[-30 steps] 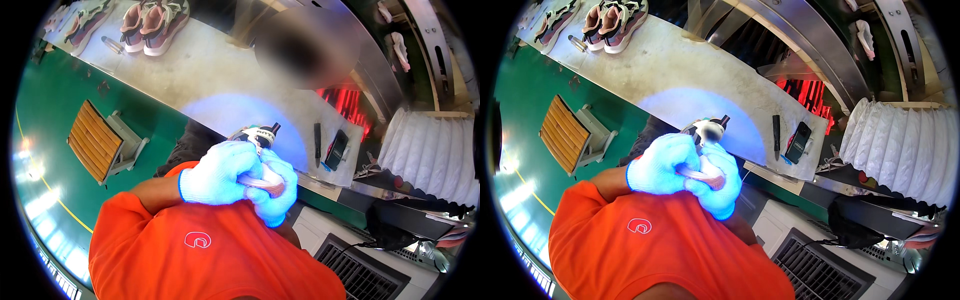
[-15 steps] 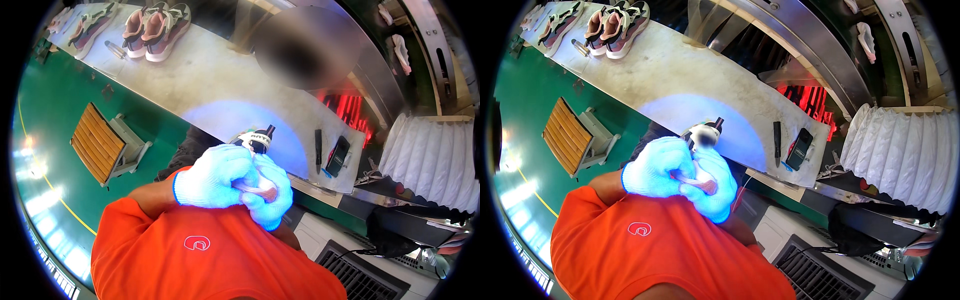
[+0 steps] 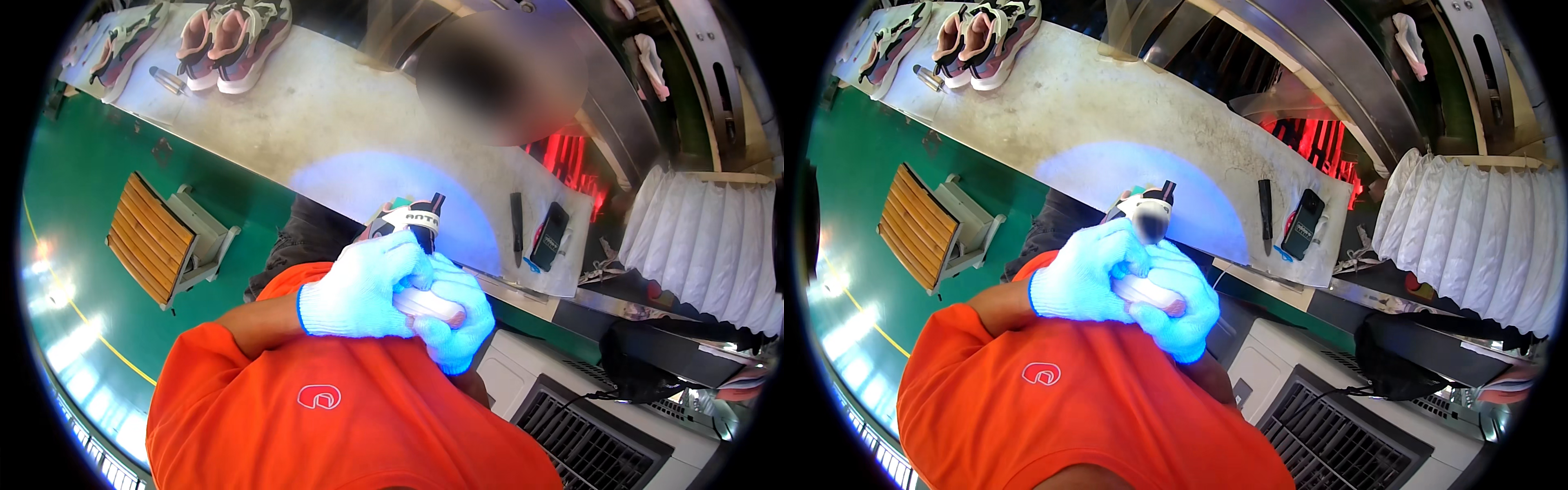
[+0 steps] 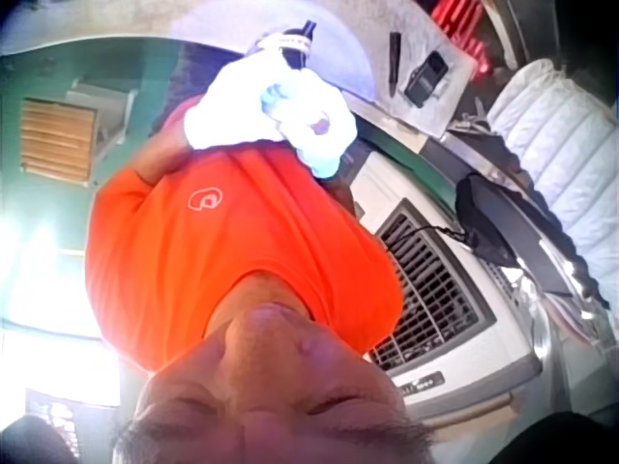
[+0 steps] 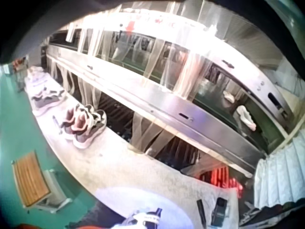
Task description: The person assembles a sneaker by hand, pressing the upper onto the sole and smoothing the seams. They handle the shoe repeatedly, rotating it to inspect and adjust the fit of the components. The person places the finished shoe on a table with other sneakers.
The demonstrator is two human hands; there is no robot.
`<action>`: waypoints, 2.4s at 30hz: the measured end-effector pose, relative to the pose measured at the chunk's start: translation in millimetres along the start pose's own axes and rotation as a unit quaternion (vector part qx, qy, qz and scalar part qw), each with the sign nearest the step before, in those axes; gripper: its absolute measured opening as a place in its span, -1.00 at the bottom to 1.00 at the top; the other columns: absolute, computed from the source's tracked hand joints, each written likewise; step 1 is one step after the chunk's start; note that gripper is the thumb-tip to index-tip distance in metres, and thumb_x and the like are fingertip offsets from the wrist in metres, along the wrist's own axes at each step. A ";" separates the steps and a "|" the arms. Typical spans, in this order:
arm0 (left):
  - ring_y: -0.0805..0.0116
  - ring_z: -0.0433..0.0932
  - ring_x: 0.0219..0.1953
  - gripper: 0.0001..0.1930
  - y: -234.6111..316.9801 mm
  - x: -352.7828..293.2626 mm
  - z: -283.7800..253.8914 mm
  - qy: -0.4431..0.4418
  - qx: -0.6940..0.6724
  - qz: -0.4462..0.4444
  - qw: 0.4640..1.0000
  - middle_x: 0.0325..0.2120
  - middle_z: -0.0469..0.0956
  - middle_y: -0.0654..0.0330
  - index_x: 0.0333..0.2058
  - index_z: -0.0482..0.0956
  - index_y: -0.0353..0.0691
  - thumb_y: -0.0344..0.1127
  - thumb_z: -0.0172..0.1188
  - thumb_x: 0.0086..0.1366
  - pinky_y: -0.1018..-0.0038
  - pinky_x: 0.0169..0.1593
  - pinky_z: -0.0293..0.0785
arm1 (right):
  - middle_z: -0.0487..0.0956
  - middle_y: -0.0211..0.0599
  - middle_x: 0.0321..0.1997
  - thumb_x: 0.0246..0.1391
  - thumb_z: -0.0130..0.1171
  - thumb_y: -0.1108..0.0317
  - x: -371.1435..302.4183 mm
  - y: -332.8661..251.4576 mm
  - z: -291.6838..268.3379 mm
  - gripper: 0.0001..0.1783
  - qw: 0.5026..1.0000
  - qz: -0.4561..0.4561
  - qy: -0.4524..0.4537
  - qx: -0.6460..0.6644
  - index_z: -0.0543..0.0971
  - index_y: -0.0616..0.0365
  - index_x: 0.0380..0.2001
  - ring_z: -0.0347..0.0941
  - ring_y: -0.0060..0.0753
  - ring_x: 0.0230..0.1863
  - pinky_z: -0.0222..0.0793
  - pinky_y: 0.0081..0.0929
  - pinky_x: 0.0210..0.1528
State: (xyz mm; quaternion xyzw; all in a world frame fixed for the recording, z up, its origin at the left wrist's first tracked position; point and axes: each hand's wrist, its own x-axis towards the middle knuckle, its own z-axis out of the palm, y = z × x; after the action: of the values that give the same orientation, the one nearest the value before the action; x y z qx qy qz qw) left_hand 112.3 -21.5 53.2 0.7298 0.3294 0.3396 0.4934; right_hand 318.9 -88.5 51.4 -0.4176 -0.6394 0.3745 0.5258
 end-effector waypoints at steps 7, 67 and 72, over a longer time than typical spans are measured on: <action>0.07 0.71 -0.03 -0.52 -5.6 5.0 -5.0 -0.018 -0.022 0.038 0.999 -0.20 0.64 0.13 -0.14 0.66 -0.13 -0.11 0.66 0.02 0.25 0.02 0.65 | 0.75 0.13 0.13 0.08 0.60 0.40 9.1 -4.3 -3.6 -0.49 0.998 0.005 -0.034 -0.050 0.67 0.31 0.08 0.72 0.14 0.21 0.48 0.23 0.45; -0.01 0.64 -0.07 -0.38 -50.8 38.1 -18.9 0.089 0.329 -0.042 0.939 -0.15 0.65 0.19 -0.06 0.68 0.02 -0.18 0.72 -0.17 0.09 0.00 0.59 | 0.66 0.22 0.37 0.05 0.69 0.01 69.2 87.7 -36.5 0.03 0.940 0.286 -0.154 -0.102 0.50 0.35 0.47 0.64 0.12 0.38 0.55 -0.15 0.38; -0.03 0.66 -0.07 -0.35 -51.9 38.9 -15.3 0.099 0.356 -0.054 0.927 -0.13 0.64 0.17 0.02 0.71 0.05 -0.09 0.74 -0.12 0.02 -0.05 0.63 | 0.72 0.16 0.29 0.16 0.62 0.05 78.5 88.1 -40.5 -0.05 0.931 0.301 -0.191 -0.076 0.50 0.37 0.47 0.69 -0.03 0.32 0.56 -0.22 0.35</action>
State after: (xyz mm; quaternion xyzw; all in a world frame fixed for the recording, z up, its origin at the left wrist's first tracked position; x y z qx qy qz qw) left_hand 113.7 33.2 15.1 0.8012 0.5152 0.2429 0.1833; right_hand 363.4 18.6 5.5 -0.5499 -0.5983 0.5383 0.2235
